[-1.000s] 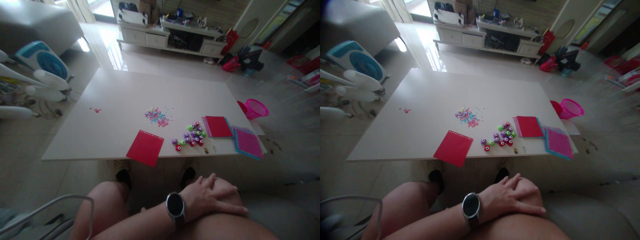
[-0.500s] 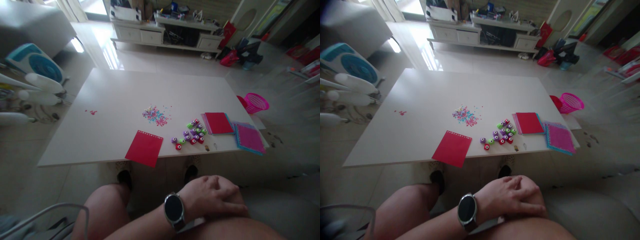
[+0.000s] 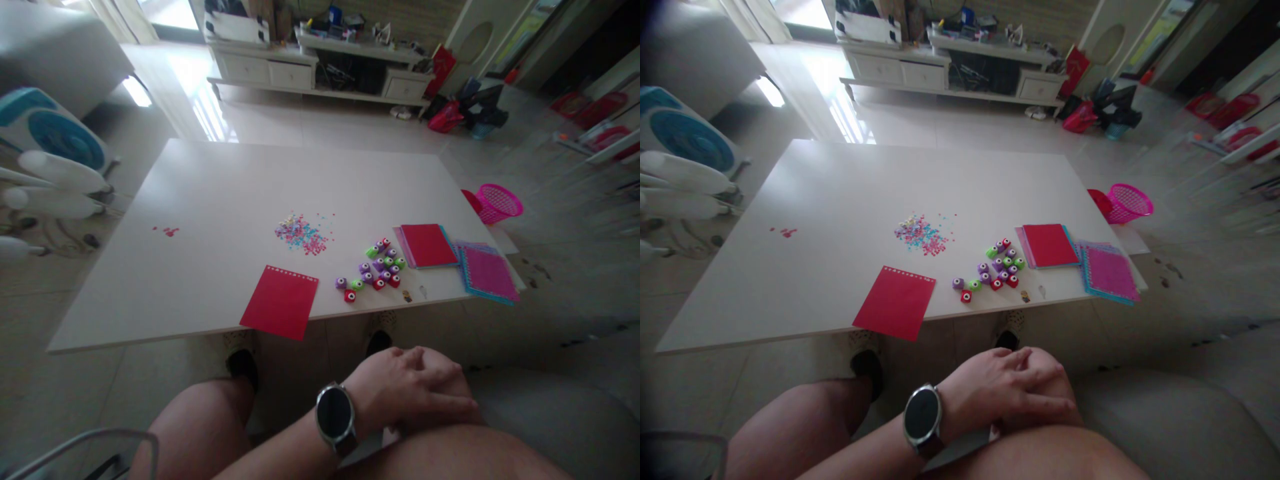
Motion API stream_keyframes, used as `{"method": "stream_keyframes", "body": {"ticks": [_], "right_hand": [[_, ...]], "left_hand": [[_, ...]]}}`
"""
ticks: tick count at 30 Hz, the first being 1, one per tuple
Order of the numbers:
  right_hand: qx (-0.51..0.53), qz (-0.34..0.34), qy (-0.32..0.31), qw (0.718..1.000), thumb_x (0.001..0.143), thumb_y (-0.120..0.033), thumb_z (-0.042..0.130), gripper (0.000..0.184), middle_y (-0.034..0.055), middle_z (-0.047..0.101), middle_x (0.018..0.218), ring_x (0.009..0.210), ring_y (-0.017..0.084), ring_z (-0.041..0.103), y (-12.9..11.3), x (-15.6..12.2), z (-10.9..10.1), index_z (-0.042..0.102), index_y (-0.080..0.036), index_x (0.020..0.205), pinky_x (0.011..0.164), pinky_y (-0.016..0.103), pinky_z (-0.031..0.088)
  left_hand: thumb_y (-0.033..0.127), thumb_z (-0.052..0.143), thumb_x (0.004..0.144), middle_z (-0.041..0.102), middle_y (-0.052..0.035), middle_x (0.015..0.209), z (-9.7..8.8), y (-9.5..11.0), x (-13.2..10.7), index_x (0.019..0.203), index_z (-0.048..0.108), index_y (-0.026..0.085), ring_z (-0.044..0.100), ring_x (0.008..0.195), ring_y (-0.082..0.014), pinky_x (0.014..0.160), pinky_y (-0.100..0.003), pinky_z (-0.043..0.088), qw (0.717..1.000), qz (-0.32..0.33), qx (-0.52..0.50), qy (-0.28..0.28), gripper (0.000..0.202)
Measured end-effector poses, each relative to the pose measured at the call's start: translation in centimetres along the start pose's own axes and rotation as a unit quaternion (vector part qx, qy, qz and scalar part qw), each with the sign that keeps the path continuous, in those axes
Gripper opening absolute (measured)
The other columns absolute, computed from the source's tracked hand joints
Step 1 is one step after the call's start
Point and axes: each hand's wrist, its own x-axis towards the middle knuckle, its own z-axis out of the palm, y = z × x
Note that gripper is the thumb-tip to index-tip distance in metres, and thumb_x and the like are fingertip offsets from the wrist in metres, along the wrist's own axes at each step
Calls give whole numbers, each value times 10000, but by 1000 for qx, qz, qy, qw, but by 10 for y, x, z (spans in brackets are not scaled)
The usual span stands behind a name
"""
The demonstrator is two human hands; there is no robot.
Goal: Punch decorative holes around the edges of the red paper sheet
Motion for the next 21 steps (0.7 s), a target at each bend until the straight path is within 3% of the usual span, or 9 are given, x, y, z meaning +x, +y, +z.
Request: {"method": "stream_keyframes", "body": {"ticks": [3, 5, 8, 11, 15, 21], "right_hand": [[-145, 11, 44, 988, 1002, -155, 565, 374, 298, 644, 1507, 1557, 684, 332, -13, -4, -6, 859, -94, 1225, 1110, 989, 274], [-173, 24, 60, 983, 1002, -169, 590, 362, 298, 666, 1475, 1550, 701, 320, -21, -7, -10, 855, -77, 1230, 1135, 990, 234], [-192, 20, 54, 980, 1013, -156, 570, 376, 278, 684, 1459, 1556, 680, 336, -23, -9, -13, 852, -109, 1258, 1137, 999, 196], [-195, 8, 44, 980, 1021, -135, 540, 378, 256, 673, 1490, 1554, 664, 360, -18, -9, -13, 876, -142, 1195, 1122, 1000, 230], [-168, 37, 67, 983, 972, -151, 641, 276, 260, 677, 1481, 1566, 691, 297, -20, -9, -14, 899, -124, 1064, 1145, 982, 238], [-168, 52, 73, 982, 966, -131, 657, 262, 270, 698, 1442, 1582, 646, 322, -24, -7, -7, 890, -114, 1084, 1165, 964, 261]], "left_hand": [[325, 544, 1121, 496, 6, 1728, -3, -4, -1, 1659, 467, 500, 670, 1345, -229, 848, -321, 627, 1000, 0, 0, -15, 571], [313, 523, 1129, 480, 21, 1745, -3, -5, -1, 1653, 469, 511, 667, 1359, -221, 845, -309, 623, 1000, 3, 6, -10, 563], [307, 457, 1152, 454, 44, 1765, -1, -5, 0, 1663, 458, 517, 673, 1349, -205, 823, -284, 614, 1000, 6, 18, 0, 552], [302, 424, 1161, 471, 32, 1754, 0, -3, 0, 1663, 454, 525, 675, 1354, -204, 779, -274, 604, 1000, 5, 29, 2, 550], [281, 403, 1164, 472, 30, 1752, 3, -1, 0, 1648, 477, 529, 667, 1361, -199, 757, -269, 592, 999, 7, 35, 19, 548], [268, 447, 1148, 526, 2, 1705, 10, -3, 0, 1657, 454, 533, 658, 1371, -214, 733, -272, 576, 999, 18, 35, 22, 575]]}}
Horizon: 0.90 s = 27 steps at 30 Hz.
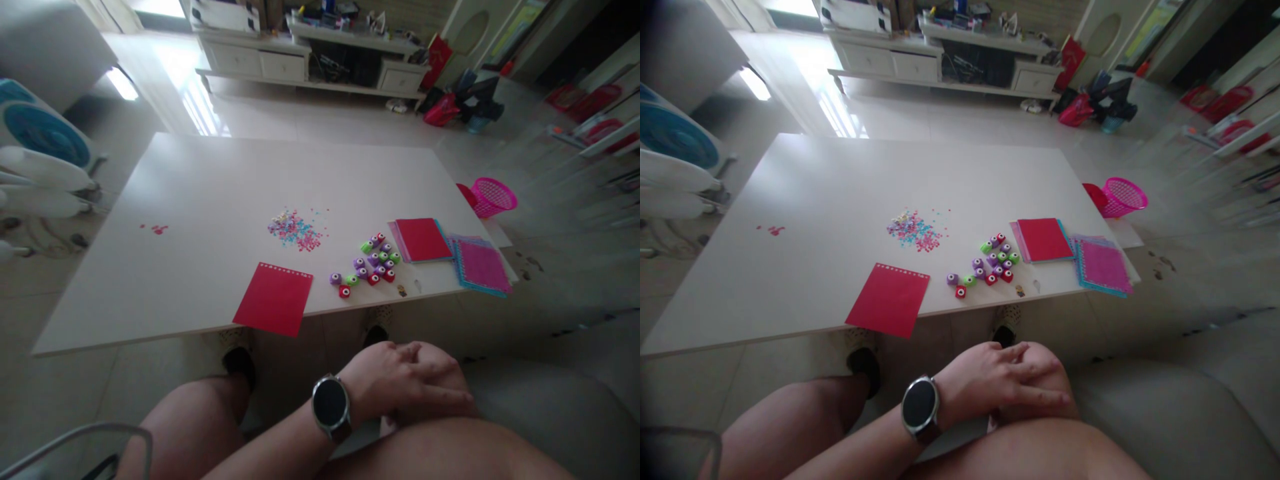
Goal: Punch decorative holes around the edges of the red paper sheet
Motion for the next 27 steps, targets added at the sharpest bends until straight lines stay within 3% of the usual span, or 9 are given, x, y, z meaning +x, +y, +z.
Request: {"method": "stream_keyframes", "body": {"ticks": [4, 9, 15, 22, 27], "right_hand": [[24, 3, -1, 1000, 947, -136, 690, 222, 281, 685, 1458, 1571, 680, 301, 1, 1, 3, 897, -99, 1018, 1153, 976, 276], [40, -23, -27, 999, 974, -178, 684, 253, 293, 628, 1532, 1560, 707, 293, 3, 1, 1, 893, -120, 1105, 1109, 1025, 217], [3, 8, 2, 1000, 969, -151, 665, 254, 268, 678, 1475, 1557, 665, 352, -2, 2, 2, 893, -123, 1077, 1159, 973, 236], [32, -31, -29, 999, 1001, -132, 608, 313, 304, 659, 1485, 1529, 708, 348, 4, 2, -5, 882, -71, 1141, 1099, 1011, 258], [32, 9, -15, 999, 976, -133, 646, 277, 306, 688, 1435, 1538, 725, 301, 0, 2, -15, 885, -37, 1078, 1158, 973, 260]], "left_hand": [[242, 491, 1127, 548, 0, 1683, -1, -1, 0, 1629, 479, 546, 666, 1367, -213, 753, -269, 575, 1000, -1, -7, -16, 587], [236, 517, 1112, 586, -13, 1649, -4, -2, 0, 1649, 471, 506, 662, 1362, -217, 739, -280, 583, 1000, -2, -21, -9, 602], [232, 516, 1116, 592, -11, 1636, -6, -3, -1, 1618, 468, 560, 655, 1394, -225, 789, -294, 576, 999, 7, -23, -28, 602], [234, 467, 1135, 600, -43, 1617, -4, -3, 0, 1671, 422, 492, 639, 1406, -208, 758, -285, 581, 999, -5, -41, -25, 596], [226, 513, 1111, 616, -52, 1599, -6, -4, 1, 1698, 380, 466, 655, 1391, -217, 799, -302, 605, 997, 2, -61, -41, 647]]}}
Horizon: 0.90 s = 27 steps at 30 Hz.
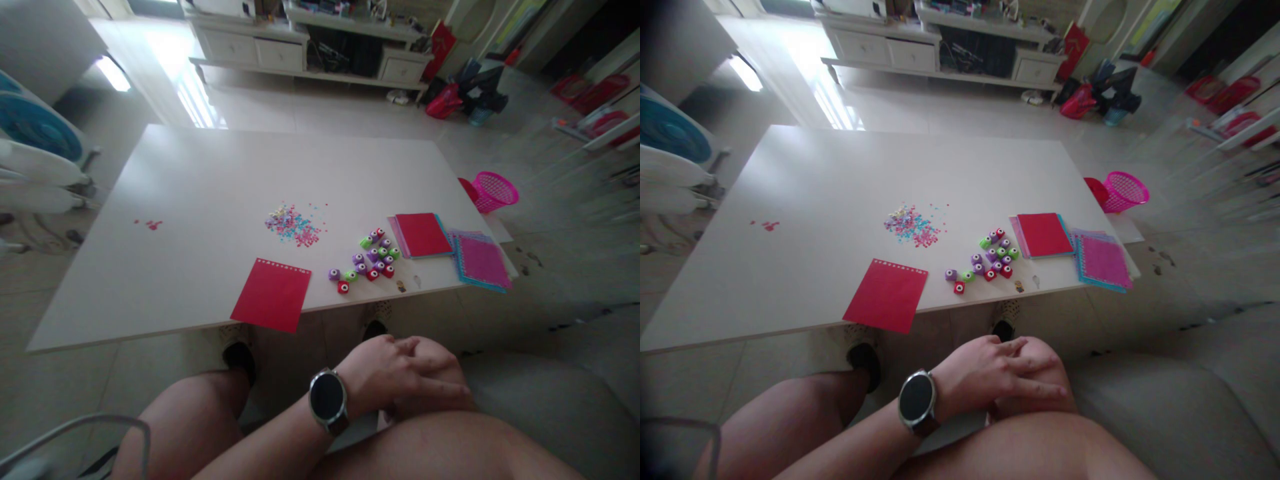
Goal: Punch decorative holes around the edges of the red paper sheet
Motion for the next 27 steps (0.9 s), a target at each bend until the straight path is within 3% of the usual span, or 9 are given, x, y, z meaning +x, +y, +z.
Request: {"method": "stream_keyframes", "body": {"ticks": [3, 7, 13, 15, 22, 27], "right_hand": [[7, -12, -22, 1000, 988, -129, 636, 286, 341, 656, 1463, 1541, 720, 307, -1, 0, -2, 876, -20, 1098, 1155, 989, 228], [3, -8, -7, 1000, 964, -135, 673, 249, 318, 670, 1456, 1555, 715, 285, -1, 0, -1, 889, -58, 1062, 1175, 983, 172], [0, 26, 20, 999, 925, -150, 717, 207, 258, 718, 1411, 1566, 704, 271, -8, 0, -2, 902, -88, 992, 1201, 931, 256], [-6, 26, 18, 999, 933, -152, 715, 214, 274, 712, 1412, 1563, 701, 283, -6, 1, -3, 900, -81, 1013, 1196, 939, 252], [4, -76, -60, 995, 1021, -181, 600, 353, 309, 616, 1540, 1524, 722, 335, 11, 2, 5, 858, -67, 1234, 1063, 1030, 259], [-9, -25, -17, 1000, 994, -156, 646, 283, 298, 647, 1506, 1545, 686, 346, 3, 0, 3, 884, -78, 1126, 1147, 992, 214]], "left_hand": [[230, 470, 1129, 580, -35, 1647, -1, 0, -1, 1688, 403, 474, 647, 1402, -211, 786, -292, 594, 1000, -5, 10, 5, 613], [233, 437, 1141, 578, -23, 1648, 1, 1, -1, 1679, 409, 516, 640, 1410, -200, 760, -275, 568, 1000, -11, 25, 10, 609], [230, 478, 1125, 631, -20, 1575, 2, 1, -1, 1671, 388, 546, 640, 1405, -203, 761, -284, 576, 1000, -7, 19, 8, 637], [221, 474, 1126, 636, -11, 1566, 1, 1, -1, 1664, 392, 550, 638, 1406, -200, 765, -286, 580, 1000, -10, 19, 12, 636], [242, 514, 1121, 635, -41, 1568, 4, 0, 0, 1678, 376, 529, 640, 1406, -211, 762, -286, 583, 1000, -9, 11, 7, 642], [236, 530, 1113, 606, -41, 1616, 2, 1, -1, 1682, 385, 513, 635, 1415, -215, 791, -286, 587, 1000, -10, 4, 8, 649]]}}
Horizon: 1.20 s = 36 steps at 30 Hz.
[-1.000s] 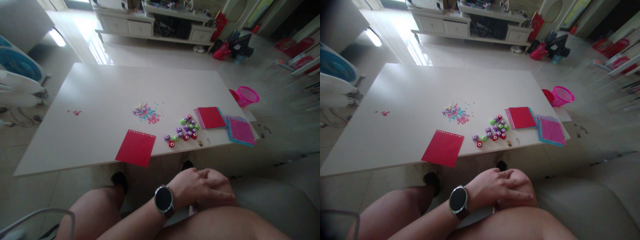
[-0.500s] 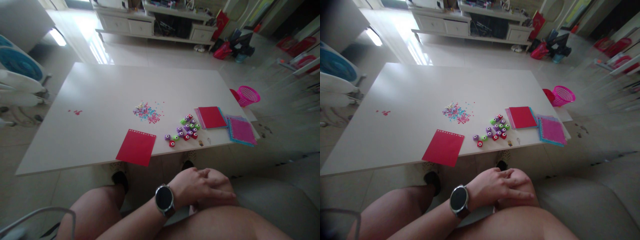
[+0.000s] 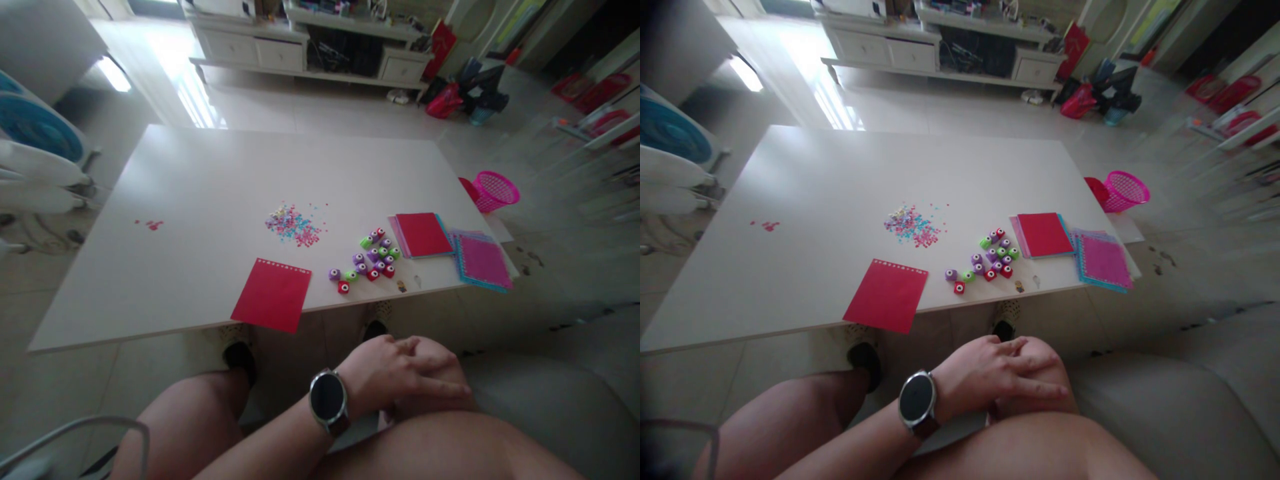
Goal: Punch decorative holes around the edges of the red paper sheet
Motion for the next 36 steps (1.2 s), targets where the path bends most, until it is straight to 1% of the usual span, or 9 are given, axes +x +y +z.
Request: {"method": "stream_keyframes", "body": {"ticks": [4, 7, 10, 14, 18, 24, 28, 33, 36], "right_hand": [[-1, -4, 3, 1000, 989, -155, 651, 277, 303, 656, 1491, 1548, 688, 339, -1, -1, -1, 887, -73, 1109, 1152, 992, 204], [10, -26, -19, 999, 999, -172, 637, 313, 319, 619, 1529, 1545, 700, 330, 3, 1, 0, 875, -67, 1172, 1115, 1014, 214], [15, -34, -39, 999, 1008, -188, 619, 350, 321, 595, 1558, 1540, 725, 298, 6, 2, -1, 859, -50, 1222, 1095, 1025, 214], [11, -40, -52, 998, 1025, -198, 607, 357, 314, 588, 1570, 1544, 714, 307, 6, 2, -4, 854, -67, 1247, 1089, 1028, 207], [-1, -27, -41, 999, 1031, -182, 604, 348, 313, 603, 1553, 1555, 696, 313, 4, 0, -6, 855, -62, 1239, 1120, 1014, 196], [-30, -45, -47, 997, 1035, -202, 597, 365, 300, 589, 1572, 1535, 685, 372, 6, 0, -8, 849, -102, 1280, 1100, 1019, 224], [-31, -43, -45, 998, 1032, -194, 595, 364, 304, 592, 1567, 1530, 702, 361, 5, 0, -9, 850, -80, 1266, 1103, 1015, 225], [-28, -19, -23, 999, 1038, -171, 584, 349, 287, 623, 1538, 1541, 668, 381, 2, -1, -10, 862, -91, 1234, 1138, 989, 238], [-30, -36, -25, 999, 1029, -173, 596, 346, 304, 616, 1539, 1529, 682, 387, 4, -2, -11, 862, -83, 1231, 1120, 996, 254]], "left_hand": [[242, 471, 1138, 604, -32, 1614, -1, 2, 0, 1680, 388, 524, 638, 1410, -208, 769, -287, 579, 1000, -5, 12, 2, 617], [243, 422, 1153, 580, -24, 1644, -1, 2, 0, 1680, 397, 517, 639, 1404, -198, 749, -290, 577, 1000, -5, 16, 8, 595], [227, 441, 1144, 555, -9, 1673, 0, 1, 0, 1679, 397, 525, 633, 1414, -200, 758, -293, 582, 1000, -2, 13, 10, 613], [226, 447, 1142, 524, -9, 1704, 1, 1, 0, 1679, 403, 519, 636, 1409, -202, 752, -297, 578, 1000, -1, 13, 12, 614], [247, 467, 1141, 494, 2, 1730, 1, 1, 0, 1679, 410, 513, 635, 1415, -213, 766, -307, 582, 1000, -2, 13, 8, 604], [225, 518, 1118, 539, -24, 1693, -1, 0, 0, 1685, 380, 530, 642, 1417, -216, 797, -297, 583, 1000, -2, -2, -8, 659], [252, 471, 1140, 526, -33, 1704, -3, 1, 0, 1685, 384, 520, 644, 1424, -222, 776, -309, 592, 1000, -6, 4, -6, 614], [253, 497, 1132, 534, -16, 1695, 0, 1, 0, 1681, 389, 528, 646, 1423, -222, 806, -308, 598, 1000, -3, 10, -4, 624], [252, 460, 1146, 550, -20, 1683, 1, 1, 0, 1689, 382, 521, 644, 1420, -212, 771, -293, 572, 1000, -6, 21, 5, 612]]}}
